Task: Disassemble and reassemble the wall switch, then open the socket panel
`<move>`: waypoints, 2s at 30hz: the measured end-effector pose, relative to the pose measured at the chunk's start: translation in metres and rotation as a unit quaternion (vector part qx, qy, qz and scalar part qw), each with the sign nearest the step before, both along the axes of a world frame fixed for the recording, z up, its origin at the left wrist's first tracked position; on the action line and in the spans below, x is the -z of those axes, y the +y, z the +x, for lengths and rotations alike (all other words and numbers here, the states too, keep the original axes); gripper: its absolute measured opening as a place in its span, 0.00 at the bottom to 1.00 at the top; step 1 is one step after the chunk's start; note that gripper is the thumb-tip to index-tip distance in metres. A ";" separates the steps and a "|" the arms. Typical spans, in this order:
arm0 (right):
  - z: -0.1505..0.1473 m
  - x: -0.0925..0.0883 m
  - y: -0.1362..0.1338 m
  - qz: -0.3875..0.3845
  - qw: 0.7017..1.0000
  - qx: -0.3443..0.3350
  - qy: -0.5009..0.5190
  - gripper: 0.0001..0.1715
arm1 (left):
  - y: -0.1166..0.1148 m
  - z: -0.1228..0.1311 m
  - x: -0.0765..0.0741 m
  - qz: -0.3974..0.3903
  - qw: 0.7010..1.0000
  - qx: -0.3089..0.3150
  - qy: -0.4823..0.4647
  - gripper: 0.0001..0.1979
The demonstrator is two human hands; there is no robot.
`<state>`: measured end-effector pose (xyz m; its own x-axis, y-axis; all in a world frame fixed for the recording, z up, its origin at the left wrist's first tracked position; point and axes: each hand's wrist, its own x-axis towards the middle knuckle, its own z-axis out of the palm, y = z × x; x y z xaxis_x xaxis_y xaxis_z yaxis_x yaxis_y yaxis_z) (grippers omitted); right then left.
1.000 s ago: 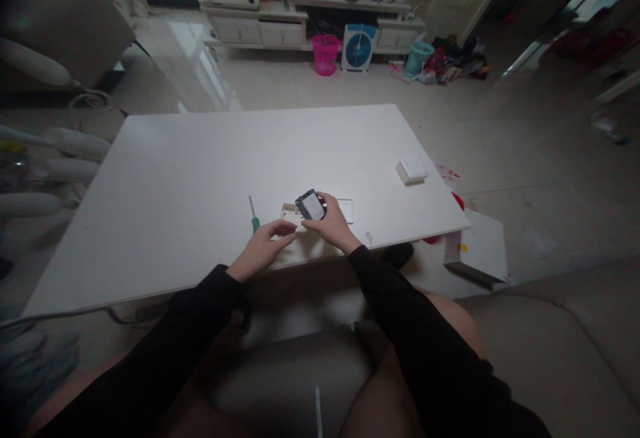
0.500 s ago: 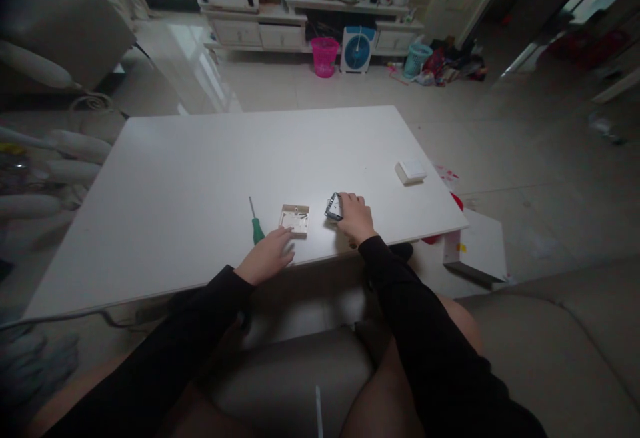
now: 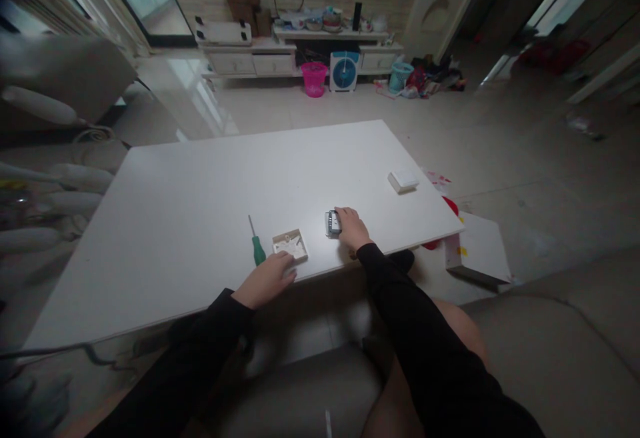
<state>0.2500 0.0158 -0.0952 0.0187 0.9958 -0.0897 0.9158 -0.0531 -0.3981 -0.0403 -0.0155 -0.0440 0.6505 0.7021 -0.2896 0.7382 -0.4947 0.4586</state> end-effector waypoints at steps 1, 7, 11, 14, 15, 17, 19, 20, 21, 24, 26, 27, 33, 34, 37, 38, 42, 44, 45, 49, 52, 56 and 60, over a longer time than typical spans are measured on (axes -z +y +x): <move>-0.001 0.002 0.002 0.004 1.000 0.001 0.003 0.49 | 0.000 -0.001 0.000 -0.003 1.000 0.000 -0.001 0.11; -0.007 0.007 0.008 0.006 1.000 0.015 0.020 0.46 | -0.001 -0.004 0.002 0.004 1.000 -0.019 -0.013 0.13; -0.010 0.005 0.011 0.001 0.999 0.026 0.022 0.45 | 0.002 -0.007 0.001 0.003 0.999 -0.029 -0.015 0.14; -0.020 -0.007 0.011 0.006 1.000 0.025 0.013 0.46 | 0.003 -0.008 -0.001 0.009 0.999 -0.036 -0.011 0.16; -0.025 -0.013 0.011 0.014 1.000 0.018 0.007 0.46 | 0.003 -0.008 -0.001 0.012 0.999 -0.037 -0.005 0.16; -0.040 -0.026 0.008 0.041 0.999 -0.018 0.005 0.41 | 0.003 -0.009 -0.002 0.019 0.999 -0.035 0.008 0.18; -0.059 -0.038 0.003 0.056 0.994 -0.094 0.017 0.31 | 0.002 -0.010 -0.002 0.016 0.999 -0.030 0.018 0.18; -0.068 -0.042 0.000 0.054 0.989 -0.137 0.017 0.23 | 0.002 -0.010 -0.001 0.009 0.999 -0.026 0.020 0.17; -0.077 -0.045 -0.003 0.051 0.985 -0.164 0.008 0.17 | 0.001 -0.011 -0.001 0.001 0.999 -0.024 0.021 0.16; -0.098 -0.045 -0.008 0.028 0.979 -0.198 -0.031 0.15 | 0.000 -0.011 0.000 -0.017 0.999 -0.022 0.026 0.16; -0.107 -0.039 -0.009 0.019 0.979 -0.195 -0.058 0.18 | -0.001 -0.010 0.000 -0.019 0.999 -0.024 0.029 0.16; -0.110 -0.036 -0.007 0.020 0.979 -0.191 -0.070 0.19 | -0.001 -0.010 0.000 -0.019 0.999 -0.024 0.031 0.16; -0.124 -0.027 0.005 0.037 0.974 -0.181 -0.131 0.18 | -0.004 -0.005 -0.005 -0.007 0.998 -0.017 0.056 0.15; -0.126 -0.027 0.006 0.034 0.973 -0.183 -0.137 0.18 | -0.005 -0.005 -0.005 -0.005 0.998 -0.017 0.060 0.15; -0.131 -0.028 0.009 0.027 0.971 -0.188 -0.148 0.18 | -0.006 -0.004 -0.007 -0.002 0.998 -0.011 0.059 0.16; -0.132 -0.029 0.010 0.027 0.970 -0.187 -0.152 0.18 | -0.006 -0.003 -0.007 -0.002 0.998 -0.007 0.057 0.17; -0.133 -0.030 0.011 0.027 0.967 -0.196 -0.162 0.18 | -0.009 -0.003 -0.007 0.001 0.999 -0.004 0.053 0.19; -0.132 -0.030 0.013 0.023 0.965 -0.206 -0.161 0.17 | -0.010 -0.004 -0.007 0.003 0.999 -0.003 0.053 0.20; -0.132 -0.030 0.013 0.020 0.964 -0.210 -0.163 0.17 | -0.010 -0.004 -0.007 0.004 0.998 0.000 0.056 0.21; -0.131 -0.031 0.011 0.008 0.960 -0.212 -0.183 0.18 | -0.009 -0.004 -0.009 0.005 0.997 0.014 0.075 0.22; -0.130 -0.030 0.009 0.015 0.958 -0.212 -0.192 0.19 | -0.008 -0.004 -0.009 0.009 0.996 0.016 0.082 0.22; -0.129 -0.024 0.007 0.032 0.956 -0.229 -0.183 0.19 | -0.006 -0.004 -0.008 0.003 0.996 0.006 0.088 0.21; -0.129 -0.022 0.006 0.029 0.952 -0.250 -0.175 0.18 | -0.004 -0.006 -0.007 -0.001 0.996 0.009 0.084 0.19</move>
<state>0.1207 0.0221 -0.0730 -0.4395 0.8915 -0.1097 0.8982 0.4364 -0.0524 -0.0461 -0.0193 -0.0371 0.6051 0.6897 -0.3977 0.7957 -0.5080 0.3297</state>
